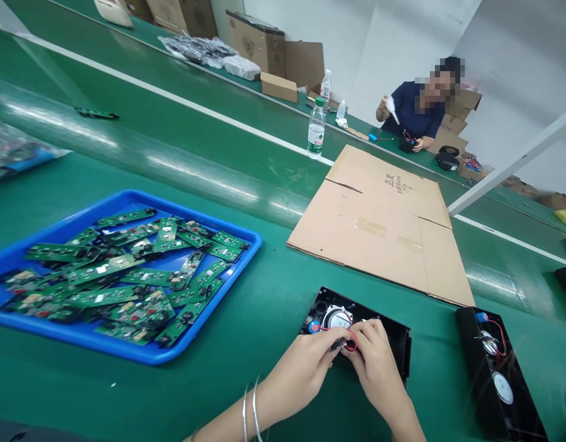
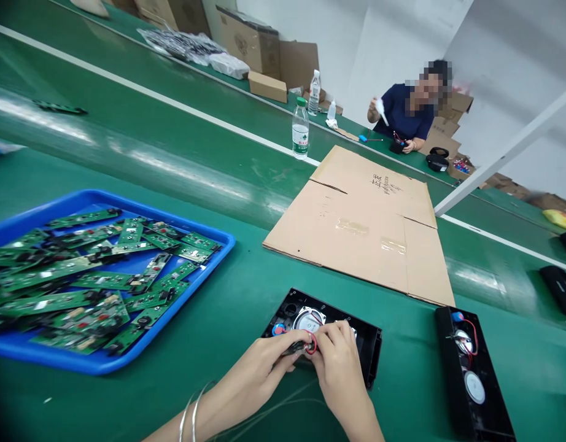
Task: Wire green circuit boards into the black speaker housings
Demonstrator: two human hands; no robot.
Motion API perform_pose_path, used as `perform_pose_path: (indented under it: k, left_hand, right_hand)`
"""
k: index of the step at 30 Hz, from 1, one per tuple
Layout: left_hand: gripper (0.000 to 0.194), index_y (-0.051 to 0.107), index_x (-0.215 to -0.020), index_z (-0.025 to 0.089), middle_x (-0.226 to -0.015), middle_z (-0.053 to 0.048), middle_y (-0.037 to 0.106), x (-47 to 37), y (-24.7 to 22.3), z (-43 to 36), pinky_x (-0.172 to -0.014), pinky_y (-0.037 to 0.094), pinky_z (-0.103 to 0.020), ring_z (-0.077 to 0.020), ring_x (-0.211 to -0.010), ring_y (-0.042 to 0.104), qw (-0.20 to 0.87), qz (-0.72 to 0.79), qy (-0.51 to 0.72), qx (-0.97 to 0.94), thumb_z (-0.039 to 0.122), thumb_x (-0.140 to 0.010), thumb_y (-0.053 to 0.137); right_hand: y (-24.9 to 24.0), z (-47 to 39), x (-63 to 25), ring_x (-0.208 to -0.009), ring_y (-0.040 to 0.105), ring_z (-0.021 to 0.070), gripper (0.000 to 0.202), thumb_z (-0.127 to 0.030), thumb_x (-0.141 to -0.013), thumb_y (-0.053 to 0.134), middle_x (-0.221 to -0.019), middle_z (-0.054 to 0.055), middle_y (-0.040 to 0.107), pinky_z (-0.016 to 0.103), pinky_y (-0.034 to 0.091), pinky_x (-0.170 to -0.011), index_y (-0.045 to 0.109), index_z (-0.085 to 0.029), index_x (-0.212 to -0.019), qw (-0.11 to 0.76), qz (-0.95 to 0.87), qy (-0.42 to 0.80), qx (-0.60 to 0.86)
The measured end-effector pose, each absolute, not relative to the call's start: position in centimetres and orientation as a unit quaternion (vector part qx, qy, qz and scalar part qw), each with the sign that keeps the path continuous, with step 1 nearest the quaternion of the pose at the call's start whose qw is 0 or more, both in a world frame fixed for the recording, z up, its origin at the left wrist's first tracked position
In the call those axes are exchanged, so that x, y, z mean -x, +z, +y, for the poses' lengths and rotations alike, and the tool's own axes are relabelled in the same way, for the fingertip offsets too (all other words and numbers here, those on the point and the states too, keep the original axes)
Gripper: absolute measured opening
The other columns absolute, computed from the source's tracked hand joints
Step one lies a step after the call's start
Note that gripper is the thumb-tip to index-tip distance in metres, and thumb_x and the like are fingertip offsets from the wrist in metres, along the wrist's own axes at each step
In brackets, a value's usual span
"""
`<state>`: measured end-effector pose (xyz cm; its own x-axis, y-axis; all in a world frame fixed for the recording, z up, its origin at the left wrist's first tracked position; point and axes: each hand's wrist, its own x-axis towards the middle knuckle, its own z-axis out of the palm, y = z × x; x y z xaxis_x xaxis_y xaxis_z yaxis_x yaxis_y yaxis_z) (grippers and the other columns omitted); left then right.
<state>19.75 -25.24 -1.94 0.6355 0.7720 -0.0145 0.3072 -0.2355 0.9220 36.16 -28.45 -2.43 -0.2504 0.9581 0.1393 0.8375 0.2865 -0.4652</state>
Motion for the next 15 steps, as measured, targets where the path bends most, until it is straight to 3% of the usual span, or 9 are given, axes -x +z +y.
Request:
perform_pose_path:
  k: [2,5,8,11,15]
  left_hand:
    - [0.029,0.051,-0.103,0.025,-0.09,0.0,0.065,-19.7,-1.8,-25.3,-0.063,0.048,-0.022,-0.0136,-0.071,0.06,0.518,0.375,0.239,-0.731,0.014,-0.083,0.033]
    - [0.027,0.051,-0.103,0.025,-0.089,-0.001,0.065,-19.6,-1.8,-25.6,-0.065,0.048,-0.023,-0.0141,-0.07,0.06,0.513,0.408,0.253,-0.712,0.018,-0.083,0.035]
    - [0.026,0.05,-0.106,0.024,-0.075,0.001,0.065,-19.6,-2.0,-25.8,-0.057,0.048,-0.022,-0.0124,-0.057,0.057,0.523,0.425,0.25,-0.695,0.023,-0.084,0.036]
    - [0.027,0.048,-0.109,0.024,-0.066,0.003,0.063,-19.7,-2.5,-26.0,-0.052,0.048,-0.02,-0.0122,-0.052,0.057,0.528,0.447,0.256,-0.675,0.027,-0.084,0.038]
    - [0.028,0.048,-0.11,0.023,-0.065,0.002,0.064,-20.1,-3.0,-26.2,-0.051,0.049,-0.021,-0.0138,-0.054,0.06,0.518,0.472,0.277,-0.657,0.029,-0.083,0.04]
  right_hand:
    - [-1.9,-28.2,-36.2,-0.099,0.045,0.0232,0.014,-0.017,-0.083,0.049,-0.11,0.008,0.052,0.04,0.046,-0.076,0.057,-0.022,-0.094,0.193,-0.775,0.146,0.583]
    - [-1.4,-27.7,-36.2,-0.111,0.038,0.0254,0.035,-0.021,-0.081,0.054,-0.128,0.008,0.042,0.045,0.043,-0.085,0.047,-0.025,-0.115,0.175,-0.784,0.178,0.568]
    - [-1.6,-27.6,-36.5,-0.107,0.043,0.0227,0.039,-0.02,-0.081,0.053,-0.118,0.006,0.052,0.043,0.043,-0.087,0.045,-0.027,-0.119,0.195,-0.773,0.215,0.565]
    - [-2.3,-28.2,-37.6,-0.097,0.051,0.0185,0.019,-0.021,-0.086,0.045,-0.103,0.005,0.059,0.035,0.046,-0.082,0.056,-0.024,-0.101,0.281,-0.721,0.259,0.578]
    - [-3.1,-29.5,-38.8,-0.076,0.058,0.0154,0.019,-0.023,-0.089,0.039,-0.082,0.004,0.06,0.026,0.049,-0.065,0.057,-0.02,-0.086,0.371,-0.638,0.277,0.616]
